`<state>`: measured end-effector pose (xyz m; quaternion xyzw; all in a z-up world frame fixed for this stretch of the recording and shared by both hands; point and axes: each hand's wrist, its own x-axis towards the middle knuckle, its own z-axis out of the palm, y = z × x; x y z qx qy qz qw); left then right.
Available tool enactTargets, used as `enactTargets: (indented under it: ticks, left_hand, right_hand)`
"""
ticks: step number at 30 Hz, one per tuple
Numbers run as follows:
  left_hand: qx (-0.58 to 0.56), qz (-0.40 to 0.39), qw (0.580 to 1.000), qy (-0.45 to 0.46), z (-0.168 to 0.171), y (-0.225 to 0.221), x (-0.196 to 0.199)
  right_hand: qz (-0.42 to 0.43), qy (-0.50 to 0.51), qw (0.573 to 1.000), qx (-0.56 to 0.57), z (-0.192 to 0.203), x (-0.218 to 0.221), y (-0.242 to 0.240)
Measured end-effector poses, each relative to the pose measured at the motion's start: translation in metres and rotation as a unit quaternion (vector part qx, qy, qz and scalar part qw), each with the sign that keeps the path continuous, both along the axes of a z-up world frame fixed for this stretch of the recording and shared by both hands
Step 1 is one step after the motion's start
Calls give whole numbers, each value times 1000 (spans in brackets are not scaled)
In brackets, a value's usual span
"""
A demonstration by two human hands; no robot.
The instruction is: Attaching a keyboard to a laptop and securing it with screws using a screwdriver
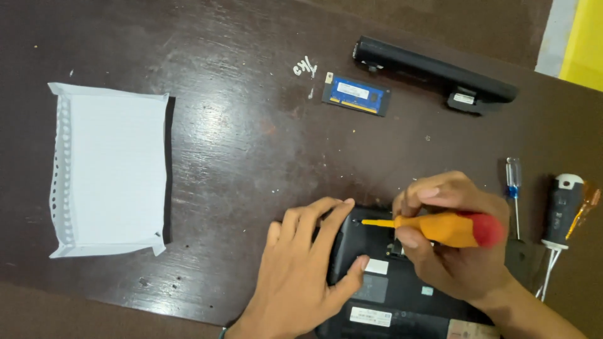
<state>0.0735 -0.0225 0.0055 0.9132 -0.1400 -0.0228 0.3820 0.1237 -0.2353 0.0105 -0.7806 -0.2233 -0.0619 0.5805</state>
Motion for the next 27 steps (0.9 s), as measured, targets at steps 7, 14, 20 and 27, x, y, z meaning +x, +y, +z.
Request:
enactTargets:
  ticks: [7, 14, 20, 27]
  left_hand:
    - [3, 3, 1000, 0, -1, 0, 1]
    - [-5, 6, 1000, -9, 0, 0, -1]
    - [-65, -40, 995, 58, 12, 12, 10]
    - [-1, -335, 927, 169, 45, 46, 98]
  right_hand:
    - [12, 13, 999, -35, -2, -1, -3]
    - [32, -20, 989, -142, 13, -4, 5]
    - [138, -59, 953, -263, 54, 2, 14]
    - [124, -54, 947, -291, 91, -1, 22]
